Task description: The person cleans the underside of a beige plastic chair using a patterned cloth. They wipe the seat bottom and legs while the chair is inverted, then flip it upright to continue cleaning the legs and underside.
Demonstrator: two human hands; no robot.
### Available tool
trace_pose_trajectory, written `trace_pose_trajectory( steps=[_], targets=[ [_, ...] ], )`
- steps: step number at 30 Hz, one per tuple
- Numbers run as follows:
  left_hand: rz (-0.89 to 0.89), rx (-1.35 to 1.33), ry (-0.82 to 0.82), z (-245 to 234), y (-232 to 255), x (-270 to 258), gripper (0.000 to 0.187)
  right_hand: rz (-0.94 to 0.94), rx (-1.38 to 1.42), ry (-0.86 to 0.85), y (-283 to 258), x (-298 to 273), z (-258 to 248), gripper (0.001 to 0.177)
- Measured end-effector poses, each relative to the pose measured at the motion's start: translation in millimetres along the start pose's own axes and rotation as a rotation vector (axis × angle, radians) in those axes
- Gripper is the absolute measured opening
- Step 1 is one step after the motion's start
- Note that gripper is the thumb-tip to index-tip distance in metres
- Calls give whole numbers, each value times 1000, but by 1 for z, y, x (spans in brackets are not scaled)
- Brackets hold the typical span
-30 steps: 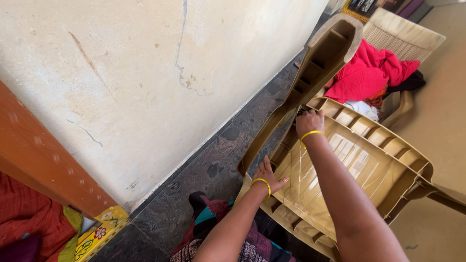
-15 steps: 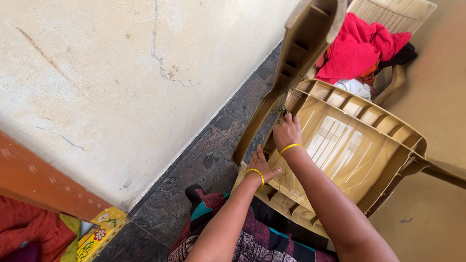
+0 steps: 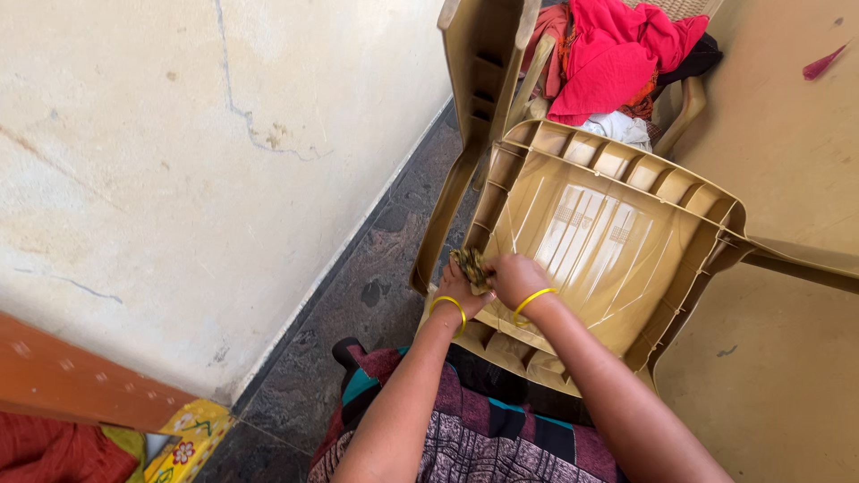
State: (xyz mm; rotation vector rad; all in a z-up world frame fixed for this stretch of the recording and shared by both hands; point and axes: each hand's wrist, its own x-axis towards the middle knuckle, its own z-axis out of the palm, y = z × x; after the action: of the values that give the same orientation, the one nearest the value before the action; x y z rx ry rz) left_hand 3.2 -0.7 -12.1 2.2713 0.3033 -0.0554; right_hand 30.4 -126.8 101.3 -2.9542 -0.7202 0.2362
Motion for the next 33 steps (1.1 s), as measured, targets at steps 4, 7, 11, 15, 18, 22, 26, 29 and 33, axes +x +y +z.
trace_pose_trajectory(
  steps=[4, 7, 11, 15, 18, 22, 26, 29, 33],
  targets=[
    [-71, -26, -45, -6, 3, -2, 139, 54, 557, -231, 68, 11, -45, 31],
    [-61, -48, -23, -9, 6, -8, 135, 23, 217, 227, 98, 25, -95, 31],
    [-61, -46, -30, -14, 11, -10, 133, 189, 197, 642, 99, 41, -123, 30],
    [-60, -36, -31, -16, 14, -14, 134, -2, 91, 797, 71, 64, -87, 41],
    [-67, -19, -25, -22, 15, -15, 133, -102, -142, 820, 56, 63, -52, 63],
    [-73, -38, -8, -16, 11, -14, 133, -131, -353, 644, 45, 45, -9, 74],
    [-24, -7, 25, -6, 8, -7, 133, -249, -342, 538, 42, 26, -7, 40],
    [-7, -11, 22, -5, 1, -4, 131, -151, -320, 584, 64, 25, -31, 32],
    [-18, -6, 12, -4, 1, -5, 131, 154, -481, 681, 158, 10, -53, 39]
  ],
)
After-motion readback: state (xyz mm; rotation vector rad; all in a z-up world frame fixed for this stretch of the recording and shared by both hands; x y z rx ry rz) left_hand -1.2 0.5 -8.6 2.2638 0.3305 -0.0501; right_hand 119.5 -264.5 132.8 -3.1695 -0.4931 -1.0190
